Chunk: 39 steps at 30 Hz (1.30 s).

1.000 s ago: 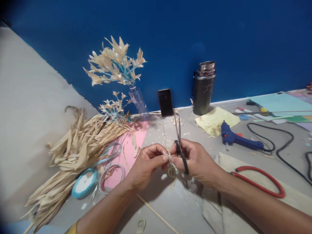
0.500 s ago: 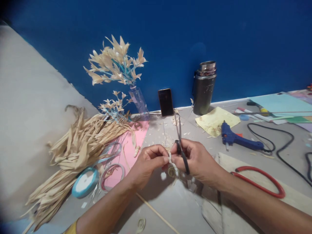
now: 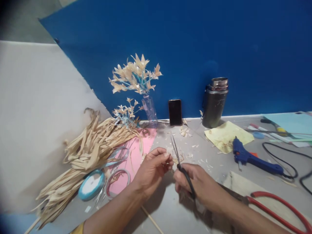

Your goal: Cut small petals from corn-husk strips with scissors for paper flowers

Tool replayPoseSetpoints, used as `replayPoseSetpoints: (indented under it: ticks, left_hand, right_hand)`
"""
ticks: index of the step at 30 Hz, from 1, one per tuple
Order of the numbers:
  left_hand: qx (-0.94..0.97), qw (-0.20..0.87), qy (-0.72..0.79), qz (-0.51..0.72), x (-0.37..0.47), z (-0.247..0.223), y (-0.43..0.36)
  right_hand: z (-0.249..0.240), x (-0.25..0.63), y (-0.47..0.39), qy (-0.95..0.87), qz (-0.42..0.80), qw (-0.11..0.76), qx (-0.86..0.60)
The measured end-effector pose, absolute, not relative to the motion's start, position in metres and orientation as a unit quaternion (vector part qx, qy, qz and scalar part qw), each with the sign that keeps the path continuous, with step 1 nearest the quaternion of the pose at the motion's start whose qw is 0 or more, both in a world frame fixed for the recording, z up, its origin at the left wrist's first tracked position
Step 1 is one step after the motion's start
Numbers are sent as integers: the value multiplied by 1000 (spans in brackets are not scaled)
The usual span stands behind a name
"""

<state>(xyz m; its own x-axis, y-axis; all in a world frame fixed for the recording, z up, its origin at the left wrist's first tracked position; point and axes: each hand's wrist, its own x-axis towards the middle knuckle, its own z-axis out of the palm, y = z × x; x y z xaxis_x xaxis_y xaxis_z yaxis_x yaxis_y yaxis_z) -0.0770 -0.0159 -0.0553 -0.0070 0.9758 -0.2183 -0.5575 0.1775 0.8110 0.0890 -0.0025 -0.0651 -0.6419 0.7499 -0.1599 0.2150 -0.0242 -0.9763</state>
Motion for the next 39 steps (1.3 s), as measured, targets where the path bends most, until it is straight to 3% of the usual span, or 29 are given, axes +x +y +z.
replayPoseSetpoints:
  ticks: [4,39]
  left_hand:
    - [225,661,387,602,-75,-57,-16]
    - [248,674,365,593,-72,-59,-17]
  right_hand:
    - [-70,83,-8,-683,603,180,-371]
    - [-71,78,-10,-643,619,189,-409]
